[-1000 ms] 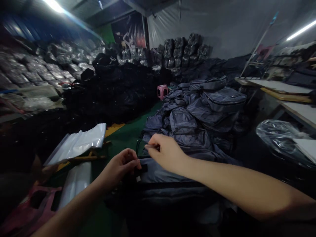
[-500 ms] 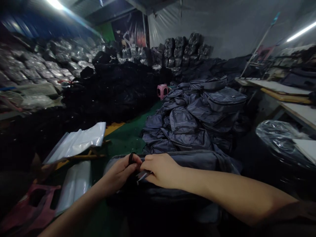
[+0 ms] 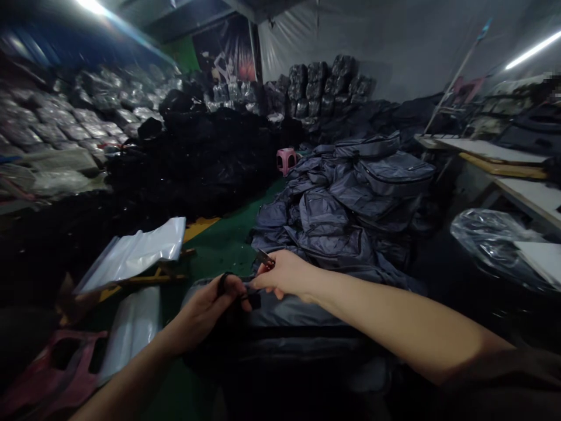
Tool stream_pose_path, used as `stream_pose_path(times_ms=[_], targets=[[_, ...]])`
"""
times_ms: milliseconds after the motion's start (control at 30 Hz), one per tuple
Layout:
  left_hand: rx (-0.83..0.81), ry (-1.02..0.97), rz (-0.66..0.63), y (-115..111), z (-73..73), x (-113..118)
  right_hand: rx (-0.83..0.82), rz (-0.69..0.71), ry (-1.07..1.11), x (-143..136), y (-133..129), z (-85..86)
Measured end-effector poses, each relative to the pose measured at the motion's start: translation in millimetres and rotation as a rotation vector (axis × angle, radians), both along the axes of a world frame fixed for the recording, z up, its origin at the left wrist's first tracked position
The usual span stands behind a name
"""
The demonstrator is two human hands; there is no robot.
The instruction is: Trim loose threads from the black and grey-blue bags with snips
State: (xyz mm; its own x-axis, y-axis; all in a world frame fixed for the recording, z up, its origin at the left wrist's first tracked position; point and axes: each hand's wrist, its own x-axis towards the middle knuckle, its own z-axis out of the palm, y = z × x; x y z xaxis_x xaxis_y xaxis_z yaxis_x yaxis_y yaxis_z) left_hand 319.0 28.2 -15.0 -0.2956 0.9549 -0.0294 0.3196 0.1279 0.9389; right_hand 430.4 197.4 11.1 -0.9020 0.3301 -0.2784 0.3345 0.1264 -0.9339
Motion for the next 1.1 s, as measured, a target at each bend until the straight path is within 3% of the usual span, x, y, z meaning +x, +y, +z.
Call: stream_pose_path(times_ms=[200,367,500,733,833,933,1100], targets=[[-0.091,0.269,-0.255,8.1,17.2,-1.1,0.051,0.026,0.014,-16.2,-5.4,-3.3],[-0.131,0.247,-0.288,12.5,22.9,-5.9,-0.001,0.213,0.149,-10.2,-2.4,-2.0],[-0.150,0.169,-0.256,11.8,16.3,-7.6,0.065,0.349,0.231,1.0,-0.1,-0.2],[-0.073,0.093,-0.190,7.3,7.8,-6.3,0.213,0.190,0.348,2.7,-9.0,-7.1],[-0.077,-0.052,-0.041,4.3,1.5,-4.5,0.258,0.145,0.358,2.9,-6.4,-7.6],[-0.057,-0.236,0.110,3.4,-5.4,-2.2,0.266,0.188,0.344,3.1,-2.2,-6.8],[-0.008,-0.255,0.122,3.3,-8.9,0.3,0.141,0.207,0.347,3.7,-1.4,-7.6]])
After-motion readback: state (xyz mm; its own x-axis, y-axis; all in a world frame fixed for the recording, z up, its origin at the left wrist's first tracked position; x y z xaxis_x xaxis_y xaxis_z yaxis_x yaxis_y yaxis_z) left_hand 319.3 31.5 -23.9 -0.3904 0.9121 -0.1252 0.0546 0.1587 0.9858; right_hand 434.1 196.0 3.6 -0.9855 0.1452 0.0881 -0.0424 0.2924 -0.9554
